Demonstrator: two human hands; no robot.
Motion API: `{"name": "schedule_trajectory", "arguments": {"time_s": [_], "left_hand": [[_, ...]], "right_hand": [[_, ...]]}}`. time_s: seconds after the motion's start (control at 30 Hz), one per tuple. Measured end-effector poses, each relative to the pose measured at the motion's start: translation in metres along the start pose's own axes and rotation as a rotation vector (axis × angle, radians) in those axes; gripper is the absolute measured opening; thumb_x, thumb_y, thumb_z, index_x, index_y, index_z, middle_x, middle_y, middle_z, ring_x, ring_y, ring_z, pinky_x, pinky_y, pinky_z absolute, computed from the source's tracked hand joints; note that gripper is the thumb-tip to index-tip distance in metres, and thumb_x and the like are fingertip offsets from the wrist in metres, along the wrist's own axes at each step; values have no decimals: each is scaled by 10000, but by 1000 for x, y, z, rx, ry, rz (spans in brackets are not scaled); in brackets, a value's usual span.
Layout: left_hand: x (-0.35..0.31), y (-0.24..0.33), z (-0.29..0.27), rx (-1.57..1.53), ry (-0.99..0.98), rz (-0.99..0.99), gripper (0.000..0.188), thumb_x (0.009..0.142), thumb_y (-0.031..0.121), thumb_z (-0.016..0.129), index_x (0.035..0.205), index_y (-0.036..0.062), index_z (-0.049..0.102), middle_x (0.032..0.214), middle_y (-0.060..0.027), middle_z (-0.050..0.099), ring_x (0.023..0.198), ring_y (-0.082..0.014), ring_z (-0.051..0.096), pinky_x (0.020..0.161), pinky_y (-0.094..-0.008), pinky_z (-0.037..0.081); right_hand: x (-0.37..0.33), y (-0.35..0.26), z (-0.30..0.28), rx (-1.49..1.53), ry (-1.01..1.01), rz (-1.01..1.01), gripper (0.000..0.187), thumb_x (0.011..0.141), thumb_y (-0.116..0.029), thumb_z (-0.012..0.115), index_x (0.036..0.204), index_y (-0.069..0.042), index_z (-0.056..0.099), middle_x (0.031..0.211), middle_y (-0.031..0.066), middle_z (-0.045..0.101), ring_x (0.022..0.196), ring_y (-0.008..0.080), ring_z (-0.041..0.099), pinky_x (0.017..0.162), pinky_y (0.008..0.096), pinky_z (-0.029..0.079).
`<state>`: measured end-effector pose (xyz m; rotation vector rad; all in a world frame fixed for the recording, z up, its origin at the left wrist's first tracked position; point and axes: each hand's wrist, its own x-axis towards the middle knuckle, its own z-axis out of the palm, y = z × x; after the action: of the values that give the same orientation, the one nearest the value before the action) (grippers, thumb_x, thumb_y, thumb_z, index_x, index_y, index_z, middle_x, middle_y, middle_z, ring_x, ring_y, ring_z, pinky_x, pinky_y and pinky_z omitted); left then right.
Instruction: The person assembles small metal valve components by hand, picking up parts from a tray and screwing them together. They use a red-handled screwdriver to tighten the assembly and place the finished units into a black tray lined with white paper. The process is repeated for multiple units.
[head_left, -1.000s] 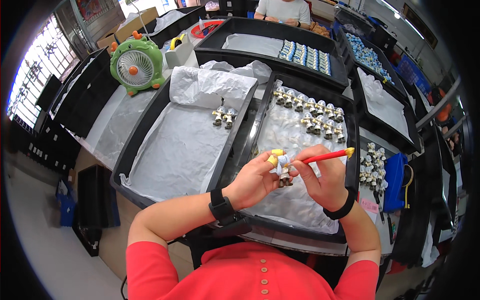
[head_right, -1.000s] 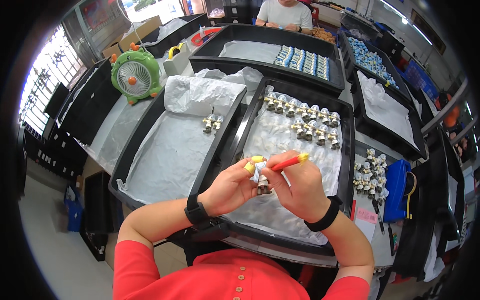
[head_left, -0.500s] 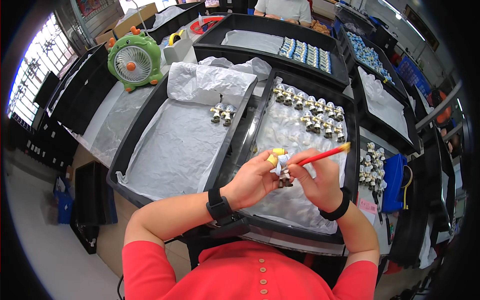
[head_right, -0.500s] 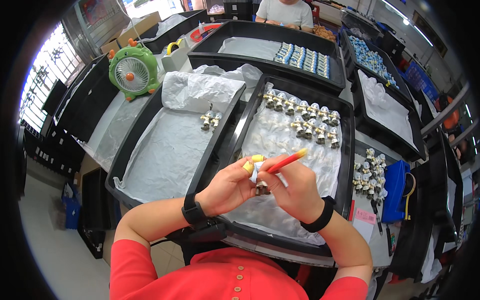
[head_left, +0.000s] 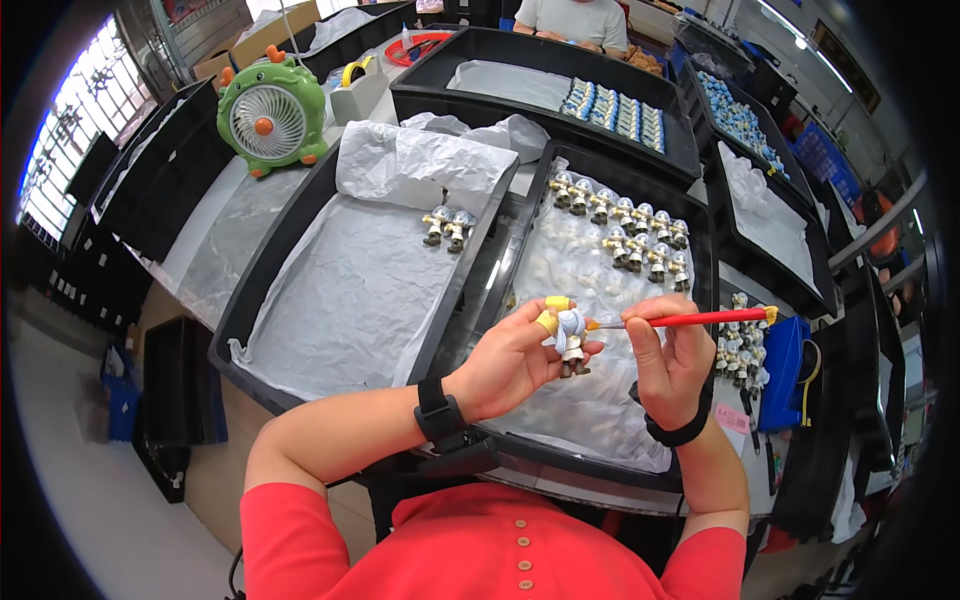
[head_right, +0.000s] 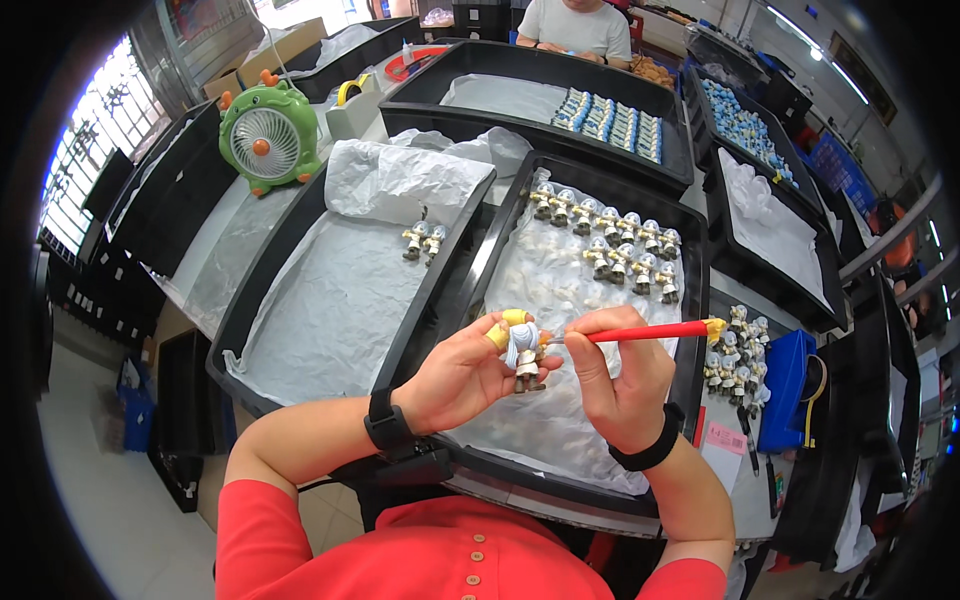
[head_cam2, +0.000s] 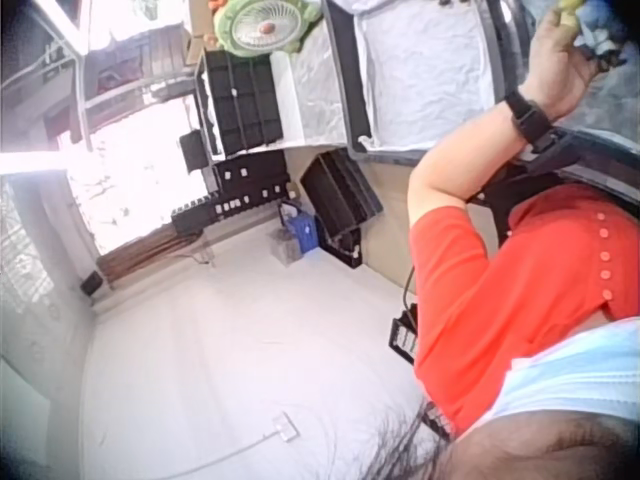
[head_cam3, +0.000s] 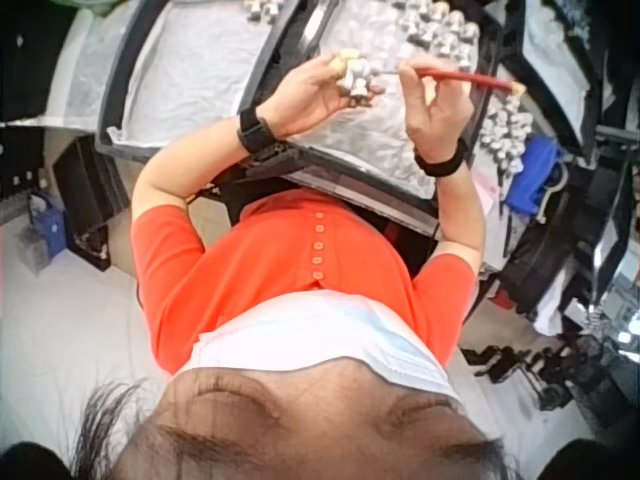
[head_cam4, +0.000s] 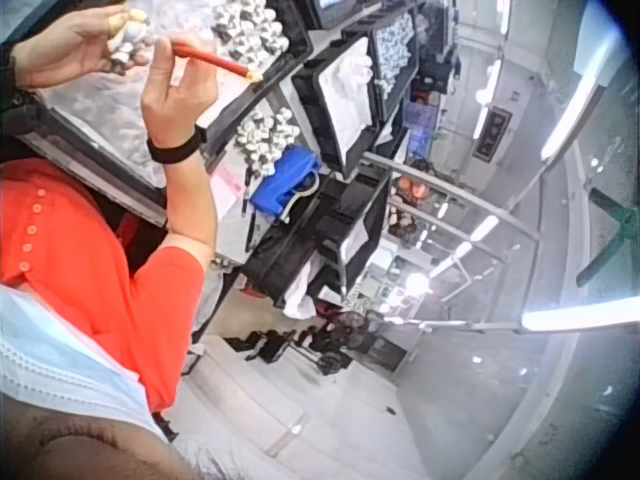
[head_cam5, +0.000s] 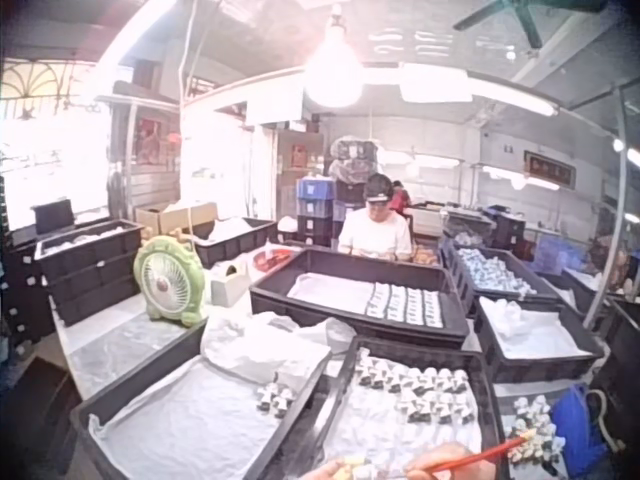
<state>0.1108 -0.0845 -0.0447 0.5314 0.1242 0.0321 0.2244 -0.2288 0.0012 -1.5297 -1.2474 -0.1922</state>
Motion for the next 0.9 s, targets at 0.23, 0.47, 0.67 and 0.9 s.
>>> {"name": "schedule_trajectory", "arguments": {"time_s": [0.23, 0.47, 0.67, 0.9], "left_hand": [[1, 4, 0, -124, 92, -29, 216, 956, 151, 366, 1130, 37, 424, 1157, -162, 513, 1083, -352, 552, 929, -419, 446], [0, 0, -4, -79, 86, 9, 221, 948, 150, 375, 1129, 41, 440, 1130, -137, 520, 1043, -291, 551, 901, -402, 448], [0, -3, -4, -16, 95, 29, 219, 951, 159, 389, 1132, 70, 476, 1077, -74, 528, 974, -183, 530, 855, -359, 438], [-1, -5, -6, -25, 91, 42, 212, 948, 143, 385, 1131, 74, 467, 1075, -66, 529, 984, -180, 524, 858, -360, 434]], "right_hand": [[1, 1, 4, -26, -59, -45, 101, 823, -11, 640, 886, -9, 562, 803, 89, 610, 678, 188, 591, 613, 282, 460], [1, -2, 14, -6, -162, -62, 76, 818, -13, 643, 869, -11, 586, 815, 76, 617, 690, 195, 605, 603, 293, 468], [-7, 1, 14, 119, -129, 195, 94, 803, -16, 649, 882, -27, 599, 824, 93, 615, 700, 236, 600, 613, 303, 472], [-4, 2, 19, 6, -260, -8, 100, 800, -15, 652, 881, -21, 594, 828, 88, 611, 702, 238, 600, 600, 305, 476]]}}
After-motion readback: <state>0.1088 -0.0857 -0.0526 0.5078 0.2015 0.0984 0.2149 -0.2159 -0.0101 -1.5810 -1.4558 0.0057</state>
